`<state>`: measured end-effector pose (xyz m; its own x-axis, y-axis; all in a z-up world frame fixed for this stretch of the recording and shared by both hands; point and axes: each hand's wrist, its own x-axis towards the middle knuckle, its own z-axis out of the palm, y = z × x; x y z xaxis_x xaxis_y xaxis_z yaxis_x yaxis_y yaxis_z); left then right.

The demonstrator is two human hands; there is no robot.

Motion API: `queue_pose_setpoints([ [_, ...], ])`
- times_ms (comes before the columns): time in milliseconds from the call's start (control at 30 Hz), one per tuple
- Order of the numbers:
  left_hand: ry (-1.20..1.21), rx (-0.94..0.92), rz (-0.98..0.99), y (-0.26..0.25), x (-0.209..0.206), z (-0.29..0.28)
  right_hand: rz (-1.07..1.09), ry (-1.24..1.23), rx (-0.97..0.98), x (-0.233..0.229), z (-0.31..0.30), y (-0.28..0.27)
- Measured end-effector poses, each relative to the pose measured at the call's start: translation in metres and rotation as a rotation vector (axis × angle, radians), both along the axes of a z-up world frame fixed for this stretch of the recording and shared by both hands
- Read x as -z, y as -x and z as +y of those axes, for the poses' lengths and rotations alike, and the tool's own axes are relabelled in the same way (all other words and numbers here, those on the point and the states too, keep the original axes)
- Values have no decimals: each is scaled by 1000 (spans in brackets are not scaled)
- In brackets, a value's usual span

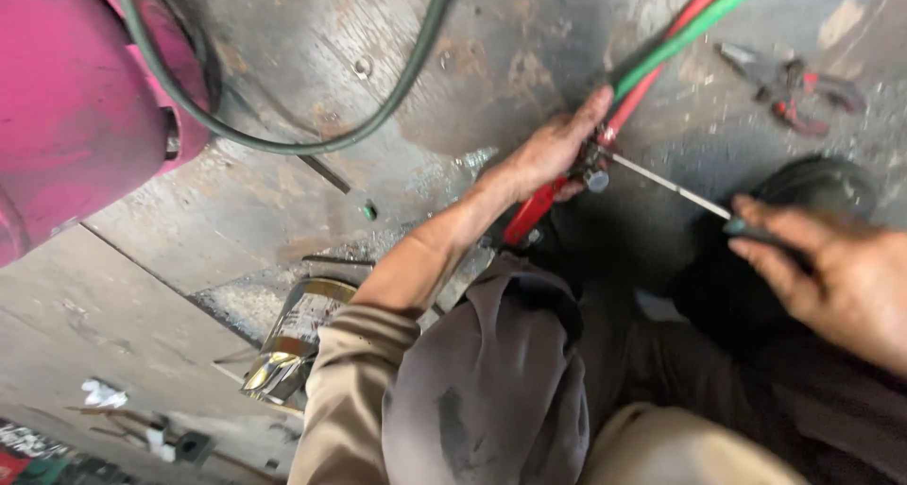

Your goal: Repairing and connecting gas hoses for industrial equipment using a screwdriver and pliers.

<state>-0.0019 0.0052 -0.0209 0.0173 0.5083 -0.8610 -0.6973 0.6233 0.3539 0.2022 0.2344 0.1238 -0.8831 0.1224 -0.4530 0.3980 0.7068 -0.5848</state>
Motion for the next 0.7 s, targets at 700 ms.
queue_pose_setpoints([
  [700,17,-39,-20,-2,-10,6,-300,583,391,29,17,-22],
])
